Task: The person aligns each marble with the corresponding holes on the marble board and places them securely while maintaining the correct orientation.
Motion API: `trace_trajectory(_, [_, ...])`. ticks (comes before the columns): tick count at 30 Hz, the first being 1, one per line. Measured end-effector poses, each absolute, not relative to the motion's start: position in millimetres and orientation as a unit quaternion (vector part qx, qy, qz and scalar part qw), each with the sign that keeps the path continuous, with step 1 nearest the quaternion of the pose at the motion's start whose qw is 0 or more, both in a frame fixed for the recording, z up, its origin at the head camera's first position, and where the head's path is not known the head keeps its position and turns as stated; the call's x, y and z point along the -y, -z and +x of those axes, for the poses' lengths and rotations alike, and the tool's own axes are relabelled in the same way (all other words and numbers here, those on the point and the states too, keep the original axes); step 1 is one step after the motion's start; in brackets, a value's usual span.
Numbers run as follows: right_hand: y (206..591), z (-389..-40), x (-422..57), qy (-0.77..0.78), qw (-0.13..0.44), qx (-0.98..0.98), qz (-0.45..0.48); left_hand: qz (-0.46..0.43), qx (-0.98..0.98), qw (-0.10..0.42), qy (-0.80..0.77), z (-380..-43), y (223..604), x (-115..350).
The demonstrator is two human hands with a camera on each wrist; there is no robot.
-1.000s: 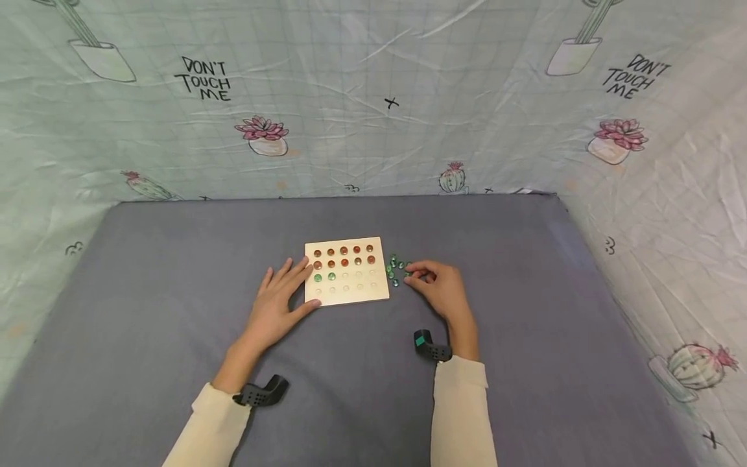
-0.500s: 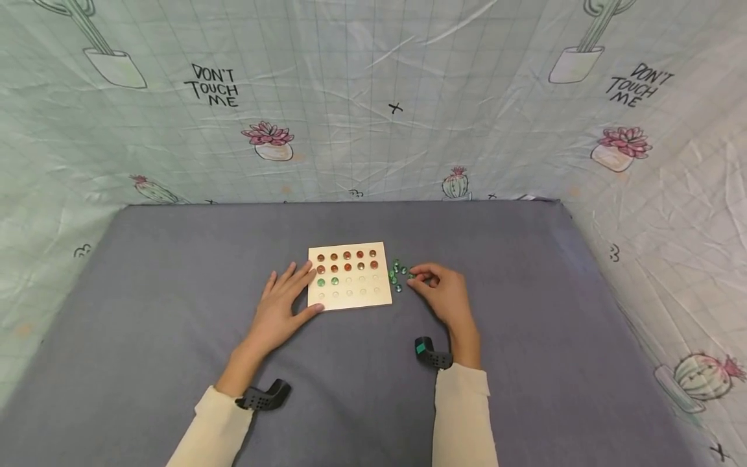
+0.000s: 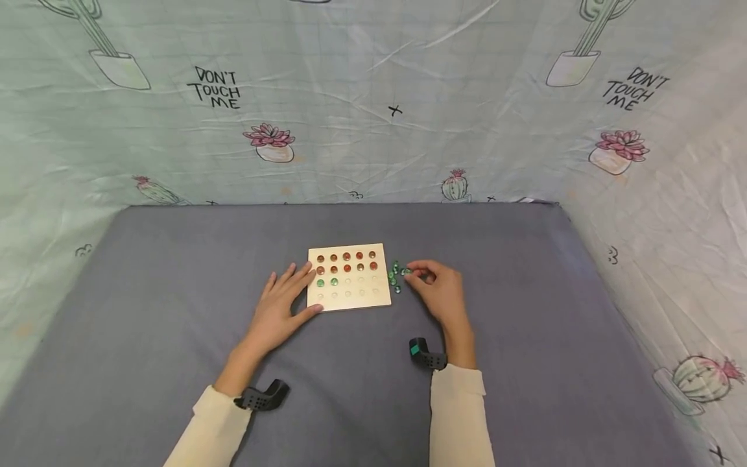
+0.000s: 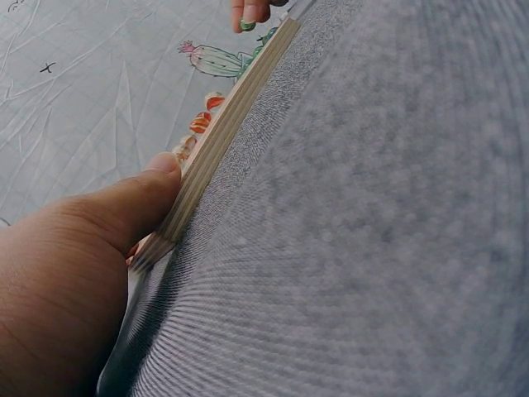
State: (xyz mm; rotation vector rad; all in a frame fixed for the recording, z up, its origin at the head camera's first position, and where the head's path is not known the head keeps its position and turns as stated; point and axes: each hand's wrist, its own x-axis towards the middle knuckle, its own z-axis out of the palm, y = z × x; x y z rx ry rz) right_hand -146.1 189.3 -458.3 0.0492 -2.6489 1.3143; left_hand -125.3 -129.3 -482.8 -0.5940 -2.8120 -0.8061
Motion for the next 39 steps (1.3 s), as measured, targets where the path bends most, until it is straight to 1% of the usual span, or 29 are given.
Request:
trace_trajectory(5, [457.8, -143.9, -179.6, -0.446, 0.094, 0.89, 0.009, -0.203, 0.938, 0.076, 0.27, -126.0, 485.3, 127.6])
trace_trajectory(10, [455.4, -144.8, -169.2, -0.461, 0.1, 0.882, 0.016, -0.207, 0.938, 0.084, 0.267, -128.0, 485.7, 127.3])
trace_trajectory(18, [456.4, -146.2, -156.8, -0.445, 0.102, 0.889, 0.036, -0.203, 0.938, 0.08, 0.271, -126.2, 484.5, 127.8])
trace_trajectory(29, [454.6, -148.7, -143.7, -0.461, 0.099, 0.881, 0.041, -0.202, 0.938, 0.077, 0.27, -127.5, 482.9, 129.0])
trace_trajectory(39, [455.1, -150.3, -129.0, -0.458, 0.105, 0.88, 0.073, -0.194, 0.94, 0.075, 0.271, -127.6, 480.8, 130.3])
